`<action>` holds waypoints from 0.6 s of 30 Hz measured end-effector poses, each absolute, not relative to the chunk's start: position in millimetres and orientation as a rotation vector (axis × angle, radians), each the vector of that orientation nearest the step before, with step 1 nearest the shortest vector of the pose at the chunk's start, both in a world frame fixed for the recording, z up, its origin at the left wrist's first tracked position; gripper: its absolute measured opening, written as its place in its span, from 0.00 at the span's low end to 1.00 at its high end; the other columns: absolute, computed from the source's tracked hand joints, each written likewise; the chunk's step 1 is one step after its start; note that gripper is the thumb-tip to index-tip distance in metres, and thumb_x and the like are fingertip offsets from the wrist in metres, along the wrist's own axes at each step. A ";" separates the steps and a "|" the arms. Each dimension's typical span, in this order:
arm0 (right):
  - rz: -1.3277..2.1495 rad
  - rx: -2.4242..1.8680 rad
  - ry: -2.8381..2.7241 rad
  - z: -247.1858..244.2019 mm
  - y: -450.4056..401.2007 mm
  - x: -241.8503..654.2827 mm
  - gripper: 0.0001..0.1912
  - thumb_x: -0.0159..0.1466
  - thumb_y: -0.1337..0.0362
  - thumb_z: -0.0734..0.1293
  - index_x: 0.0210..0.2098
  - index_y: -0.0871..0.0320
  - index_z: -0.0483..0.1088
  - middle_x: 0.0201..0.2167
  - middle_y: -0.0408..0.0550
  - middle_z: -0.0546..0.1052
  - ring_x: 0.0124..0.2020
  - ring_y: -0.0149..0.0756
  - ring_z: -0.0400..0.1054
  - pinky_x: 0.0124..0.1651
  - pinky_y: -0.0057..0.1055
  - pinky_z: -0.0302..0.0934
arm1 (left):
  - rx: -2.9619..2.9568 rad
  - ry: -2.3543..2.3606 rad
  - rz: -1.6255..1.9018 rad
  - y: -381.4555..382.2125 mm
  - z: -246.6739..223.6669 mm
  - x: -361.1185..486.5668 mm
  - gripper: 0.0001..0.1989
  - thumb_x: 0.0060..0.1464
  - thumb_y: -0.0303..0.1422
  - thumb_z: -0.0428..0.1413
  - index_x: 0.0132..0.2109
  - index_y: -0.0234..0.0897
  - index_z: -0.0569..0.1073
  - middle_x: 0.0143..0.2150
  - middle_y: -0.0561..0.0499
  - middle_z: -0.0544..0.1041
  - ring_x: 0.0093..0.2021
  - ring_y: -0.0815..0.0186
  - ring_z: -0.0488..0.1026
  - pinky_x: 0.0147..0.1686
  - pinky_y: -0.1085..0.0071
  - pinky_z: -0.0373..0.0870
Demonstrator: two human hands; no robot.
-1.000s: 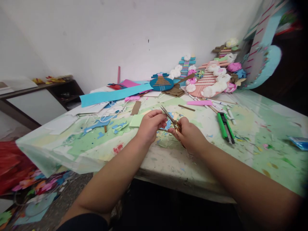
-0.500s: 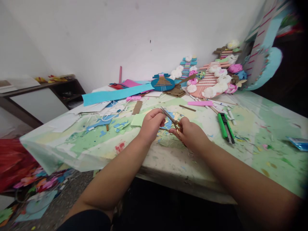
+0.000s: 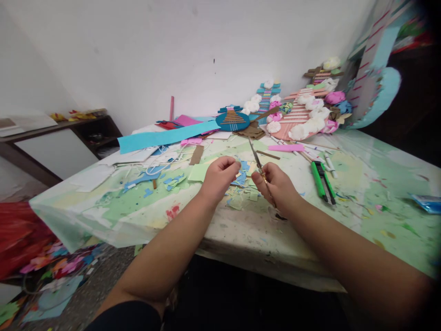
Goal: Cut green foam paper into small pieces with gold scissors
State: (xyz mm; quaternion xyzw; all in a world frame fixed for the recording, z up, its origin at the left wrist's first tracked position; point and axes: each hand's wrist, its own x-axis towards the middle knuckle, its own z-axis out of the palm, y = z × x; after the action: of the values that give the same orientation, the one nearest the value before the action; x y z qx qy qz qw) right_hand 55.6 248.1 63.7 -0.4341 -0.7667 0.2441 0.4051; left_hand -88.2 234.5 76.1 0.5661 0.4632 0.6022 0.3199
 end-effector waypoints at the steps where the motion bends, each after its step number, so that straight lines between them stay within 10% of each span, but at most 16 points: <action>1: 0.707 -1.010 -1.897 64.5 247.3 55.5 0.15 0.53 0.50 0.56 0.25 0.56 0.53 0.17 0.37 0.59 0.18 0.26 0.52 0.21 0.25 0.47 | 1.503 1.247 1.538 234.9 75.7 -87.4 0.07 0.41 0.33 0.50 0.21 0.34 0.63 0.16 0.57 0.60 0.18 0.76 0.58 0.19 0.77 0.55; 18: 1.030 -0.858 -1.632 66.1 253.4 52.5 0.12 0.48 0.64 0.64 0.28 0.57 0.55 0.22 0.38 0.65 0.21 0.24 0.58 0.24 0.25 0.53 | 1.751 1.409 1.161 234.9 73.6 -86.3 0.10 0.41 0.38 0.51 0.26 0.34 0.67 0.21 0.54 0.66 0.22 0.74 0.62 0.23 0.75 0.58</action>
State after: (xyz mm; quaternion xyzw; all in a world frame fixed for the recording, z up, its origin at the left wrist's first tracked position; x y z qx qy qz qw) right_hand 52.5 253.4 66.1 -0.3534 -0.6726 0.4246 0.4923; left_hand -86.3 234.9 73.6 0.6599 0.5312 0.4376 0.3014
